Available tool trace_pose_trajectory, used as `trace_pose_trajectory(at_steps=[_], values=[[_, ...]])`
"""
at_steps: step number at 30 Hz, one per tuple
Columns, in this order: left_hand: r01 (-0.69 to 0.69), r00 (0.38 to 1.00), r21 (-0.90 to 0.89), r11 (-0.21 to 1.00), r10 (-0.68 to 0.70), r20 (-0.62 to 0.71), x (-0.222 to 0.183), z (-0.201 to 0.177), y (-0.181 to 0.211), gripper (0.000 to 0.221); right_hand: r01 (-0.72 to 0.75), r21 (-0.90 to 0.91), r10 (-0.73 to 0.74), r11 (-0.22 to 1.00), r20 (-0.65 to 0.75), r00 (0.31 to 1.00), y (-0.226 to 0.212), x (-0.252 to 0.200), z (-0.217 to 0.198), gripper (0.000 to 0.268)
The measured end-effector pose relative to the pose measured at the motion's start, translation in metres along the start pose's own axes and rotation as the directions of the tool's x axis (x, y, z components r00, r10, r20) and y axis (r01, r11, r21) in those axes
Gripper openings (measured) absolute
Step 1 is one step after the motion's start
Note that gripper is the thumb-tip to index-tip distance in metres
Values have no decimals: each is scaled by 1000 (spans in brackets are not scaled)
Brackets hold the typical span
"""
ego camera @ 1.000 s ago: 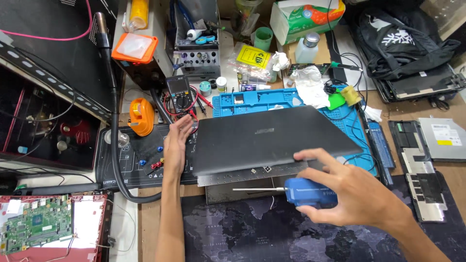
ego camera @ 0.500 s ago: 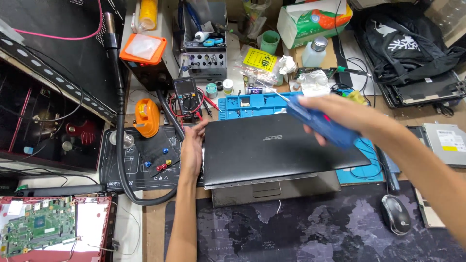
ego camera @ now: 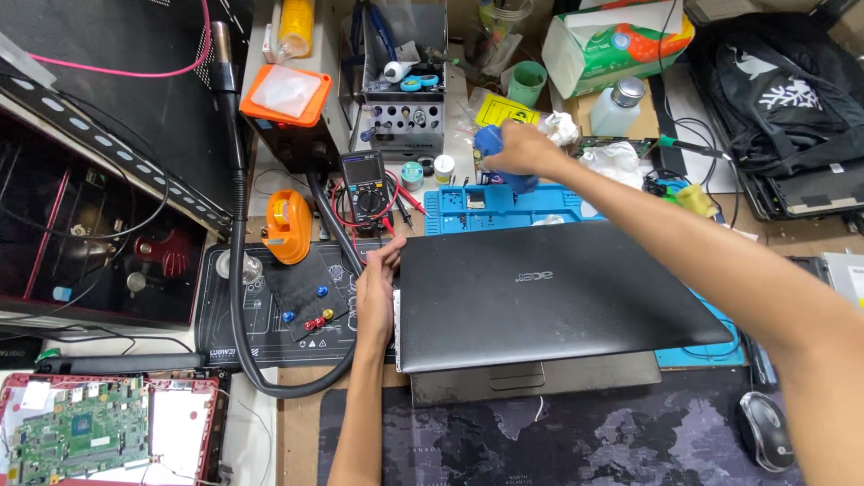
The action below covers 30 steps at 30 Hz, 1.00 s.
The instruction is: Disassembling and reassembling a laptop keyboard and casing on a repair bench
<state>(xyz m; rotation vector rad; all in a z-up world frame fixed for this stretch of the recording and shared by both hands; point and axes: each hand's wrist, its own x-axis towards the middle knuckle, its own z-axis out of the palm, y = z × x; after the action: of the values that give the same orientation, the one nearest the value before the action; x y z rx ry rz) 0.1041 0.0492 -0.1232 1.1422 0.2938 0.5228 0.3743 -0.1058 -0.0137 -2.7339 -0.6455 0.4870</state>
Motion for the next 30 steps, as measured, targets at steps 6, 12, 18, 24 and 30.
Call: trace_pose_trajectory(at_steps=[6,12,18,24,30], values=[[-14,1000,30,999,14,18,0,-1,-2,57,31,15,-29,999,-113,993,-2,57,38,80],[-5,1000,103,995,5,-1,-2,5,11,55,30,109,-13,994,-156,988,-24,65,34,69],[1,1000,207,978,-2,4,-3,5,18,48,43,168,-3,985,-229,973,-37,62,36,66],[-10,1000,246,969,11,-3,-4,11,23,44,26,201,16,979,-203,979,-28,76,45,67],[-24,1000,272,962,25,-1,-5,13,26,43,76,190,-52,979,-131,990,-37,30,16,60]])
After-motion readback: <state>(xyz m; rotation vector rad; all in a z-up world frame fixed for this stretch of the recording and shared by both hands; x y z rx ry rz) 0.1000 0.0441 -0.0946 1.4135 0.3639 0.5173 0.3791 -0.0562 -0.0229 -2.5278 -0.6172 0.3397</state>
